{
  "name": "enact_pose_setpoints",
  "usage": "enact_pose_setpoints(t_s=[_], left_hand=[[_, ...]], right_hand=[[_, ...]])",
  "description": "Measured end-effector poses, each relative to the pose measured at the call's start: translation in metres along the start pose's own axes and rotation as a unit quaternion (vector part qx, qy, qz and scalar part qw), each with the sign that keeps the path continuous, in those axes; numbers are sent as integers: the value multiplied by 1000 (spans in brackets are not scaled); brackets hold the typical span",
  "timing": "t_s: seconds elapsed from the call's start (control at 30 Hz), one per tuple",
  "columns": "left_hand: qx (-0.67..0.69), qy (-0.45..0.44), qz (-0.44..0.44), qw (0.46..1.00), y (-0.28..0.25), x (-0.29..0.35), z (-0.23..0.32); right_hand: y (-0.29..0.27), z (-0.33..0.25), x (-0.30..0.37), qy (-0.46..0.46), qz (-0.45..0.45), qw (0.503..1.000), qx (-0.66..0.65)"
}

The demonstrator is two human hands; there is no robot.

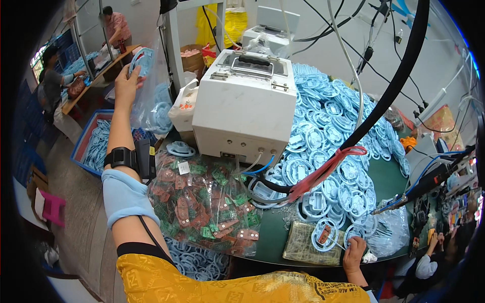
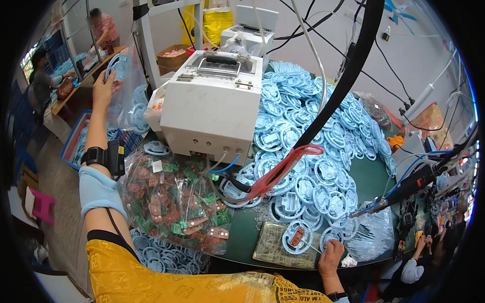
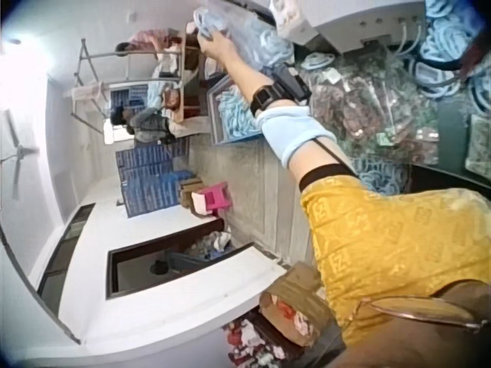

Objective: Assembling and finishing plastic parts using an electric screwdriver and hand tools.

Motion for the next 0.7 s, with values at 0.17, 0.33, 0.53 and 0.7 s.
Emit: enact_pose_setpoints(t_s=[0.17, 0.33, 0.53, 0.7], left_hand=[[-71, -67, -63, 993, 8, 12, -12], [10, -147, -90, 985, 8, 31, -11], [-282, -53, -136, 948, -27, 30, -53], [-289, -26, -140, 947, -3, 28, -15]], right_hand=[[0, -1, 0, 4, 8, 1000, 0], [0, -2, -1, -4, 14, 1000, 6], [1, -5, -4, -10, 16, 1000, 1], [1, -2, -2, -5, 16, 1000, 8]])
Point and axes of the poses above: each hand's wrist, its own x-axis away from the middle knuckle, its own y-axis out of the palm, z = x × y, the point moved 3 cm from there along -x, towards the middle knuckle, and after that the axes turned 6 degrees about z, right-handed, at the moved point
